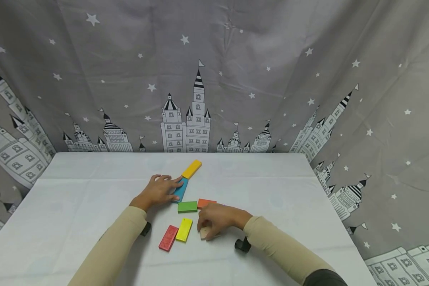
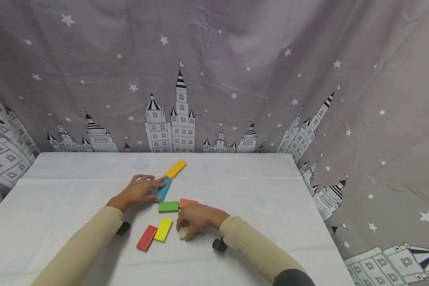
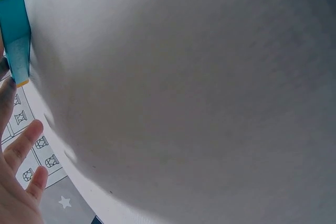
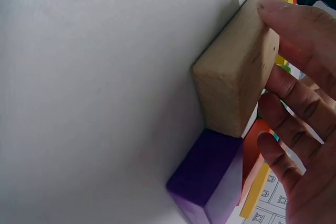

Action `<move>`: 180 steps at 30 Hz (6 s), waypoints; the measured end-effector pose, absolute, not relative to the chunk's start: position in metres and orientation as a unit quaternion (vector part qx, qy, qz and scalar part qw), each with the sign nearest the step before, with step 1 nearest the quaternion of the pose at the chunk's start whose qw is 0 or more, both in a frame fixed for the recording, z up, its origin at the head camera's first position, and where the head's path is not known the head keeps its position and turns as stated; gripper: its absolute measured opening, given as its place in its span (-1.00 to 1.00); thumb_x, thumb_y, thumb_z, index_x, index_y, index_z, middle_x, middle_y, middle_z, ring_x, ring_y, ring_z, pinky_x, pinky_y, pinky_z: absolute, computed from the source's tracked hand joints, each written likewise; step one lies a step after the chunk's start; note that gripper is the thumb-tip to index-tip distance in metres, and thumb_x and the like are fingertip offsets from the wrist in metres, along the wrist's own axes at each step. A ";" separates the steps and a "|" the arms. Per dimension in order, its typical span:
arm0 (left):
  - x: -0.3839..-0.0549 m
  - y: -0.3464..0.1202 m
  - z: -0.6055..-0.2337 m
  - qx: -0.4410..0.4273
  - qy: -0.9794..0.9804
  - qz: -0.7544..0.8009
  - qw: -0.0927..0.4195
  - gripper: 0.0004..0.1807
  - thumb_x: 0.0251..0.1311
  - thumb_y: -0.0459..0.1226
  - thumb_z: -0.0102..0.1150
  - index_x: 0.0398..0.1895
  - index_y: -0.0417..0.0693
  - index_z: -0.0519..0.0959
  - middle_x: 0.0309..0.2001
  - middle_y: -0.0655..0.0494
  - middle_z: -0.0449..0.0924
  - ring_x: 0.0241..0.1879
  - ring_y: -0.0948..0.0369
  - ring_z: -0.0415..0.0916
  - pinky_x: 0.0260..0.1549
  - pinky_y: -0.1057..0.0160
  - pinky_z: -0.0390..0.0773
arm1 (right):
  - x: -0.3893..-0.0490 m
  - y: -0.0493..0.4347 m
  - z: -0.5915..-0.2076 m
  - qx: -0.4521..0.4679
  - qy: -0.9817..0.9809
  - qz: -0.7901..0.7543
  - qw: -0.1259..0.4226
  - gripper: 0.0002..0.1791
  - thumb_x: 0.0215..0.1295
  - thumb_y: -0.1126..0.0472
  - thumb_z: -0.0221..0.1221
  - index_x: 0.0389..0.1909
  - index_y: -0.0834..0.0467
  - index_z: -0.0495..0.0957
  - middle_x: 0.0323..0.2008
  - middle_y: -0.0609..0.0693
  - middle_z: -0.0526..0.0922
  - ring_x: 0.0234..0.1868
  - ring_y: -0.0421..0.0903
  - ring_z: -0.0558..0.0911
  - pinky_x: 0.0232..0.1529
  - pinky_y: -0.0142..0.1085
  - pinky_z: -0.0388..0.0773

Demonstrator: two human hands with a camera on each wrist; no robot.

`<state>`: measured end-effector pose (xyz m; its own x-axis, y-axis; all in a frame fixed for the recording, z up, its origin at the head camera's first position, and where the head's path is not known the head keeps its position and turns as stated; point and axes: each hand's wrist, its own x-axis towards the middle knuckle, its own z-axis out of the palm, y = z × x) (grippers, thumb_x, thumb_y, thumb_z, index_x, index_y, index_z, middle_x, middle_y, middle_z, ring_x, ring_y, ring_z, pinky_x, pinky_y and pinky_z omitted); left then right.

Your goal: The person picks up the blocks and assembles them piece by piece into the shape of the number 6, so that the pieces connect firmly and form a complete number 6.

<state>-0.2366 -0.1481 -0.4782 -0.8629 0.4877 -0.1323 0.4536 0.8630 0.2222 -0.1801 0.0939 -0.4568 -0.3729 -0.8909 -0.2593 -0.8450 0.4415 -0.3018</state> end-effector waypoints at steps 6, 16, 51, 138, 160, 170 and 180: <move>-0.237 -0.148 -0.479 0.243 0.961 0.095 0.091 -0.28 -0.02 0.13 0.17 0.25 0.15 0.32 0.34 0.15 0.17 0.24 -0.06 0.16 0.21 -0.20 -0.03 | -0.182 0.096 -0.457 -0.523 0.828 -0.060 0.190 -0.70 -0.03 -0.08 0.32 -0.23 -0.12 0.65 -0.43 -0.32 0.47 -0.37 -0.40 0.38 -0.24 -0.61 0.27; -0.236 -0.147 -0.475 0.242 0.961 0.093 0.100 -0.28 -0.01 0.12 0.17 0.26 0.12 0.32 0.34 0.14 0.17 0.25 -0.08 0.15 0.20 -0.22 -0.04 | -0.183 0.100 -0.461 -0.526 0.828 -0.063 0.182 -0.70 -0.04 -0.07 0.33 -0.23 -0.12 0.65 -0.41 -0.32 0.49 -0.36 -0.41 0.37 -0.22 -0.59 0.27; -0.234 -0.145 -0.479 0.242 0.960 0.098 0.097 -0.28 -0.01 0.12 0.17 0.26 0.15 0.31 0.34 0.15 0.16 0.25 -0.09 0.14 0.20 -0.22 -0.05 | -0.181 0.110 -0.463 -0.528 0.821 -0.092 0.198 -0.74 -0.03 0.03 0.34 -0.25 -0.08 0.65 -0.40 -0.31 0.50 -0.36 -0.42 0.40 -0.32 -0.65 0.31; -0.233 -0.147 -0.480 0.249 0.959 0.097 0.090 -0.27 -0.03 0.13 0.17 0.25 0.11 0.33 0.34 0.14 0.18 0.23 -0.08 0.16 0.18 -0.22 -0.01 | -0.171 0.068 -0.462 -0.499 0.839 -0.094 0.194 -0.54 0.02 -0.06 0.29 0.01 -0.16 0.53 -0.50 -0.27 0.43 -0.44 -0.36 0.35 -0.41 -0.60 0.28; -0.233 -0.146 -0.479 0.243 0.961 0.097 0.094 -0.28 -0.04 0.11 0.19 0.24 0.12 0.34 0.33 0.15 0.18 0.23 -0.08 0.16 0.18 -0.23 -0.02 | -0.169 0.067 -0.462 -0.496 0.839 -0.079 0.209 -0.53 0.01 -0.11 0.28 0.02 -0.18 0.52 -0.43 -0.31 0.45 -0.38 -0.38 0.38 -0.35 -0.61 0.32; -0.234 -0.146 -0.480 0.242 0.961 0.095 0.097 -0.27 -0.03 0.11 0.19 0.26 0.13 0.32 0.34 0.16 0.17 0.24 -0.09 0.14 0.19 -0.22 -0.03 | -0.169 0.070 -0.462 -0.499 0.837 -0.087 0.206 -0.53 0.01 -0.09 0.29 0.01 -0.17 0.52 -0.43 -0.30 0.45 -0.38 -0.36 0.38 -0.35 -0.61 0.31; -0.235 -0.146 -0.481 0.244 0.960 0.095 0.099 -0.26 -0.02 0.13 0.18 0.27 0.14 0.30 0.34 0.16 0.16 0.25 -0.08 0.14 0.20 -0.21 -0.03 | -0.167 0.071 -0.464 -0.476 0.850 -0.097 0.205 -0.51 0.00 -0.11 0.29 0.01 -0.15 0.51 -0.41 -0.31 0.47 -0.37 -0.37 0.38 -0.30 -0.58 0.33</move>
